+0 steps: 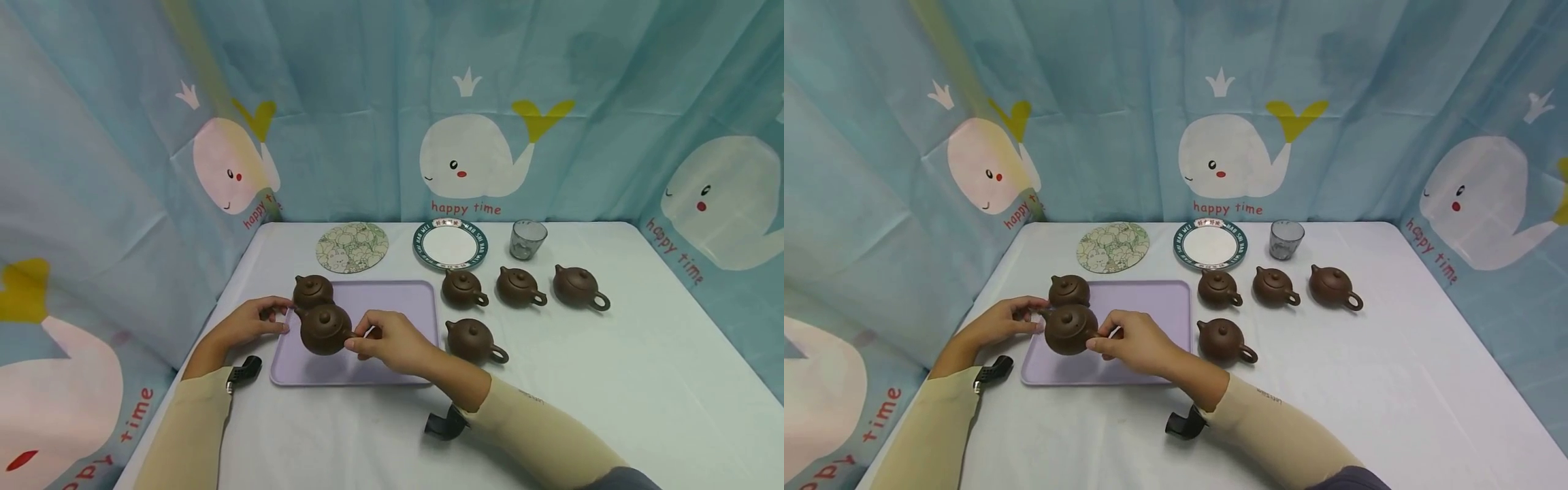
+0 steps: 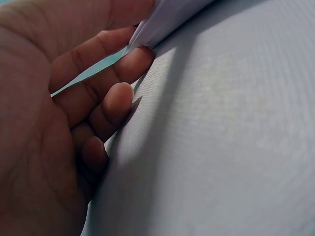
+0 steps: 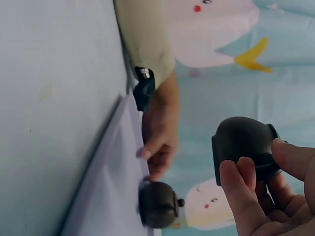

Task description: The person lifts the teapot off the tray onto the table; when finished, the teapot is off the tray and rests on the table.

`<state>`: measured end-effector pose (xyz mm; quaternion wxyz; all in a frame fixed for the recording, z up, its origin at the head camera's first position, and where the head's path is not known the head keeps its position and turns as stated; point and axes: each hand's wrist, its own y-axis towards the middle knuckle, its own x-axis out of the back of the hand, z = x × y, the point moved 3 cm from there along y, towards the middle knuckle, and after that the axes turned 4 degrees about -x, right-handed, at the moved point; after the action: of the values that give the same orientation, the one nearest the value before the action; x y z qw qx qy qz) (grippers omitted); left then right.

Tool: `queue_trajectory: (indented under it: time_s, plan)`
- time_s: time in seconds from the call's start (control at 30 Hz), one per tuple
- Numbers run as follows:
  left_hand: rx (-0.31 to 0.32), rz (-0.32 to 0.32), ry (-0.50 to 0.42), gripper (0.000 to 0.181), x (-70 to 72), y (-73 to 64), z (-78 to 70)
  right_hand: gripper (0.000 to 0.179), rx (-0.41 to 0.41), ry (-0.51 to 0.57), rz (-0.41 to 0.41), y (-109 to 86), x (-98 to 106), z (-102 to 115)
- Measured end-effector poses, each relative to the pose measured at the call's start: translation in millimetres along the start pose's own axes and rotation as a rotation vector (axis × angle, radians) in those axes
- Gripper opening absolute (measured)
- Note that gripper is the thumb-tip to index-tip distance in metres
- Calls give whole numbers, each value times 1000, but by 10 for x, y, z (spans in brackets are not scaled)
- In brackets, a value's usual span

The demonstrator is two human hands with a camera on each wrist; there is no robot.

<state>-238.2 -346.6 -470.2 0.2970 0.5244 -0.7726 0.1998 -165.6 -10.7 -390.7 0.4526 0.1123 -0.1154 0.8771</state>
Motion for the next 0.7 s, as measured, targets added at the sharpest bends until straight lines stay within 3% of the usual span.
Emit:
queue_trajectory:
  time_s: [0.3,0.47,0.7]
  plan:
    - [23,-8,11,53,2,5,32,19,6,-21,-31,-234,345,-2]
    - [25,4,7,53,-3,3,-4,20,4,34,-51,-378,555,-85]
    - [26,2,6,49,9,-41,-278,21,-1,20,-129,-593,865,-242]
